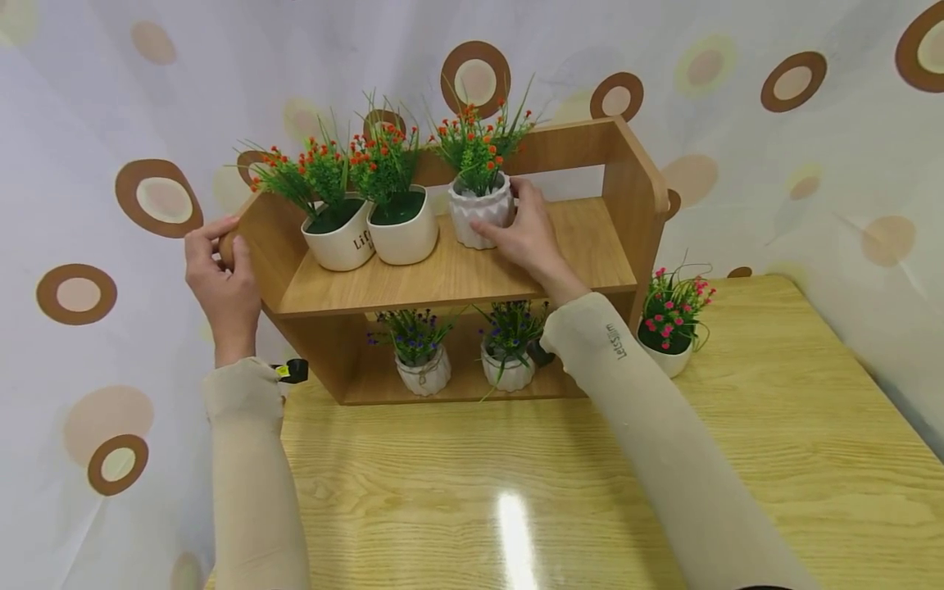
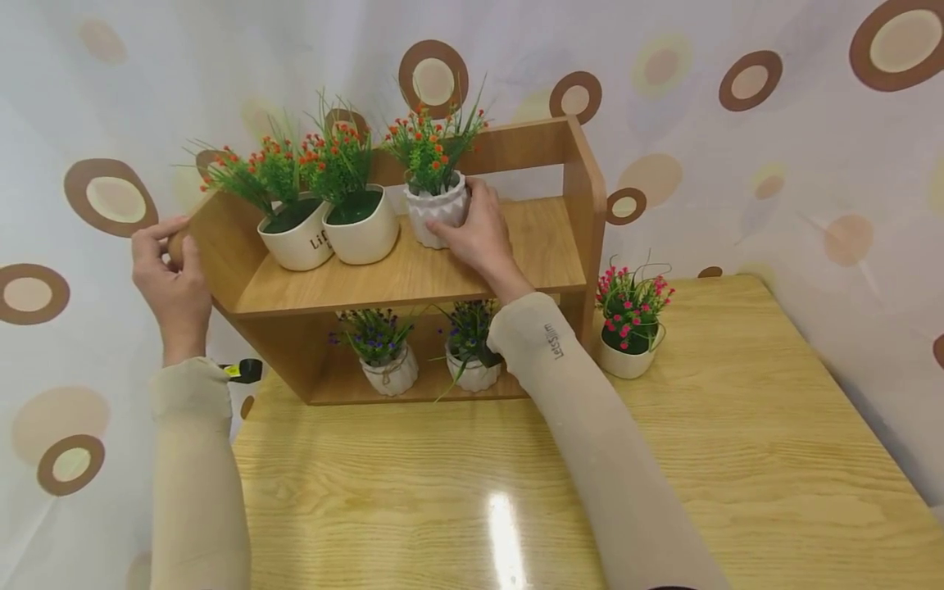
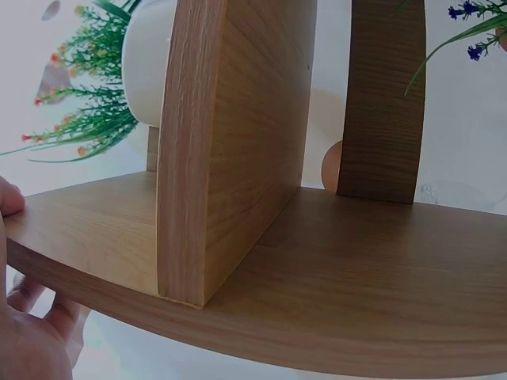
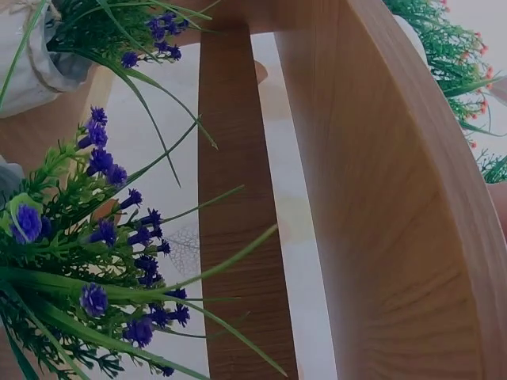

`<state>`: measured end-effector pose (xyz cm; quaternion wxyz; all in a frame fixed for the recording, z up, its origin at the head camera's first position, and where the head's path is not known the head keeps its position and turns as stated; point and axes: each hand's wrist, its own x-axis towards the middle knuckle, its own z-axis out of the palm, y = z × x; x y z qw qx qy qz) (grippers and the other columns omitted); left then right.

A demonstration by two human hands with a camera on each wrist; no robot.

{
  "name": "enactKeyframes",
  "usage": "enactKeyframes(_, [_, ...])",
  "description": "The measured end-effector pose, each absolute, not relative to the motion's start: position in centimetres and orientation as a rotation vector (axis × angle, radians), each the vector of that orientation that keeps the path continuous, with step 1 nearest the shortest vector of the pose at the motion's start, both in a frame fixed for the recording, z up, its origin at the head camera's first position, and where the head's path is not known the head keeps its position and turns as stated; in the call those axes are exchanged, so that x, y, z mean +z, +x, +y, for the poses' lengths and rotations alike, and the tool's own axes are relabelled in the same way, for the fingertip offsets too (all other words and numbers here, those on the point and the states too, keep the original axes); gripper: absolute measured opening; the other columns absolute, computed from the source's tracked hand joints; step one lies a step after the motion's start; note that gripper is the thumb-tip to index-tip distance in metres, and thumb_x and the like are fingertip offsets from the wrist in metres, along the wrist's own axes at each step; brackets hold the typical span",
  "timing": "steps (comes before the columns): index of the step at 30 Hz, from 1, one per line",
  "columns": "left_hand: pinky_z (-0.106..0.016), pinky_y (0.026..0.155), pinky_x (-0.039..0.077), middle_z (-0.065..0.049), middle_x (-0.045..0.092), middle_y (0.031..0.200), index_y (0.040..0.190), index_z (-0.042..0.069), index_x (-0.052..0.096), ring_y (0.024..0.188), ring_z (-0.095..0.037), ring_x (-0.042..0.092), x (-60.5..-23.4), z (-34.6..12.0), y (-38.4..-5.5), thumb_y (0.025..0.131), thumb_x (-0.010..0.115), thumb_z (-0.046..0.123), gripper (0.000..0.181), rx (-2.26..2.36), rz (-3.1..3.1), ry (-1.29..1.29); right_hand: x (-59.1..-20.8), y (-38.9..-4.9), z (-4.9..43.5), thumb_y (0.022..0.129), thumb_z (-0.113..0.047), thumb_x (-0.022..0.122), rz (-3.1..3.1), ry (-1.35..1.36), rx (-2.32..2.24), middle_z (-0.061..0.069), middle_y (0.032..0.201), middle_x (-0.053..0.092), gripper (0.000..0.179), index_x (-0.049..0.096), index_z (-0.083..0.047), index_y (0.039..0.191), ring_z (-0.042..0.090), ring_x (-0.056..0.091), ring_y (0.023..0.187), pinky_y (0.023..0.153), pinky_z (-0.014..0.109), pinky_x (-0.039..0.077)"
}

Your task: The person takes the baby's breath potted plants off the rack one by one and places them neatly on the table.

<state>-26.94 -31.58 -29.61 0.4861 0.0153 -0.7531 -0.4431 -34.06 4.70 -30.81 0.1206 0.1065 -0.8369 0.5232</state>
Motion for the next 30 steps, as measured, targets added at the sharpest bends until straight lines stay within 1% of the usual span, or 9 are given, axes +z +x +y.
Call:
enactKeyframes(12, [-0.02, 0.073, 0.035, 0.014, 0.062, 0.12, 0.123, 0.01, 0.069, 0.093, 0.004, 0.047, -29.8, -31.7, -27.0, 0.103, 0.054, 0.015, 0.026, -1.078, -1.825, 0.039, -30.6, -33.5, 4.9, 0.09, -0.029, 0.081, -2.439, 0.309, 1.41, 0.019, 0.148, 0.049, 0.079, 0.041, 0.0, 0.151, 0.032, 0.045, 0.138, 0.117, 0.045, 0.038])
enactKeyframes(22, [-0.02, 0.073, 0.035, 0.022, 0.059, 0.116, 0.123, 0.01, 0.069, 0.093, 0.004, 0.047, -29.8, -31.6, -26.9, 0.103, 0.053, 0.016, 0.026, -1.077, -1.829, 0.045, -30.9, -32.4, 5.6, 0.088, -0.026, 0.082, -2.401, 0.324, 1.444, 0.02, 0.145, 0.05, 0.077, 0.043, 0.002, 0.149, 0.034, 0.049, 0.135, 0.111, 0.046, 0.045])
enactKeyframes(26, [-0.02, 0.074, 0.035, 0.021, 0.058, 0.116, 0.124, 0.01, 0.069, 0.093, 0.004, 0.047, -29.9, -31.7, -27.1, 0.103, 0.053, 0.016, 0.027, -1.076, -1.833, 0.046, -31.0, -32.0, 6.0, 0.087, -0.025, 0.083, -2.38, 0.338, 1.467, 0.021, 0.145, 0.051, 0.078, 0.044, 0.002, 0.149, 0.034, 0.051, 0.133, 0.108, 0.046, 0.048])
enactKeyframes(30, [-0.02, 0.074, 0.035, 0.022, 0.058, 0.115, 0.124, 0.01, 0.069, 0.093, 0.004, 0.047, -30.0, -31.7, -27.2, 0.103, 0.054, 0.016, 0.027, -1.075, -1.83, 0.049, -31.1, -31.6, 6.4, 0.086, -0.025, 0.083, -2.361, 0.346, 1.483, 0.021, 0.145, 0.051, 0.079, 0.044, 0.003, 0.149, 0.035, 0.052, 0.132, 0.107, 0.046, 0.049])
